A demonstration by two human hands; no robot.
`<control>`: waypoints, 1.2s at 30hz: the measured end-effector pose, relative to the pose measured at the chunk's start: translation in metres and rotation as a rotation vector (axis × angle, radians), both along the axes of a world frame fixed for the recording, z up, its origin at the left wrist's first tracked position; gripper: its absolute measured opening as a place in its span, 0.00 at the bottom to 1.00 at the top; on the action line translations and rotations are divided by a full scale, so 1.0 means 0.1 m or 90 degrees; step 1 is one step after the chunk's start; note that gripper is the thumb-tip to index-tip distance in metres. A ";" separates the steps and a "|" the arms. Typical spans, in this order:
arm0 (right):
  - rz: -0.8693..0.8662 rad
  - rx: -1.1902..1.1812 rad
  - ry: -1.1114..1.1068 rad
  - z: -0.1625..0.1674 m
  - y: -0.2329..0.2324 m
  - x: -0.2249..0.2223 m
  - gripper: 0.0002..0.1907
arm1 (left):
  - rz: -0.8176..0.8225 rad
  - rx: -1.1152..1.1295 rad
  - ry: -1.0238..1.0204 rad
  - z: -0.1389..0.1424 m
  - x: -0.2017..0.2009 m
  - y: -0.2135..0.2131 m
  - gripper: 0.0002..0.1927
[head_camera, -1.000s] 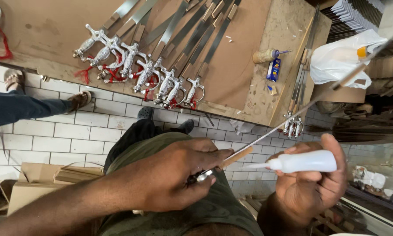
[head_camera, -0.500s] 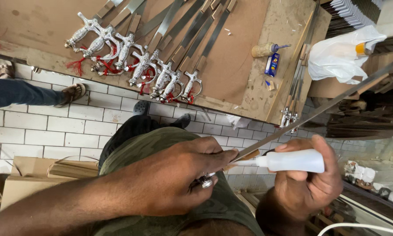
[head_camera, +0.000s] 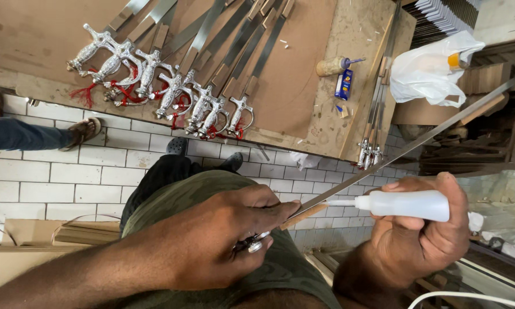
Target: The person applies glue from a small bottle to the wooden grip area of multiple swords. They handle each sword one at a time, apply glue to the grip, and place the sword on the table. The process is repeated for several swords.
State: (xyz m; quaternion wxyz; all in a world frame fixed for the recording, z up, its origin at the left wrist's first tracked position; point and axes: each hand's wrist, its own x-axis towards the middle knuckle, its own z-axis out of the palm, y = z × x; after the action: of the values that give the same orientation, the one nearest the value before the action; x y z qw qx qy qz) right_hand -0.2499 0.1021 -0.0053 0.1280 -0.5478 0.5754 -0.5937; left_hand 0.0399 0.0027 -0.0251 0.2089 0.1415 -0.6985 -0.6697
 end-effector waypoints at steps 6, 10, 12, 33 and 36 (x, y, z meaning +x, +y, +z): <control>0.046 -0.029 -0.194 0.01 0.05 0.00 0.27 | 0.012 0.014 0.060 -0.01 -0.02 -0.05 0.22; -0.004 -0.082 -0.229 -0.05 0.12 0.15 0.26 | -0.009 0.322 0.061 0.06 -0.13 -0.07 0.23; -0.092 -0.098 -0.125 -0.16 0.22 0.19 0.26 | 0.097 0.195 0.235 0.13 -0.22 -0.02 0.27; 0.248 0.434 -0.206 -0.11 1.11 -0.46 0.26 | 0.120 0.323 0.143 0.12 -0.39 0.19 0.39; 0.230 0.441 -0.118 -0.11 1.15 -0.45 0.26 | 0.125 0.346 0.135 0.11 -0.39 0.20 0.41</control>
State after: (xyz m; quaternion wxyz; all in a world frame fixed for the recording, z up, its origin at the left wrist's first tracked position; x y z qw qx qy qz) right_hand -0.2952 0.2175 -0.0159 0.4589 -0.5088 0.6218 -0.3793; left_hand 0.0012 0.0231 -0.0141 0.2986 0.1883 -0.4515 -0.8194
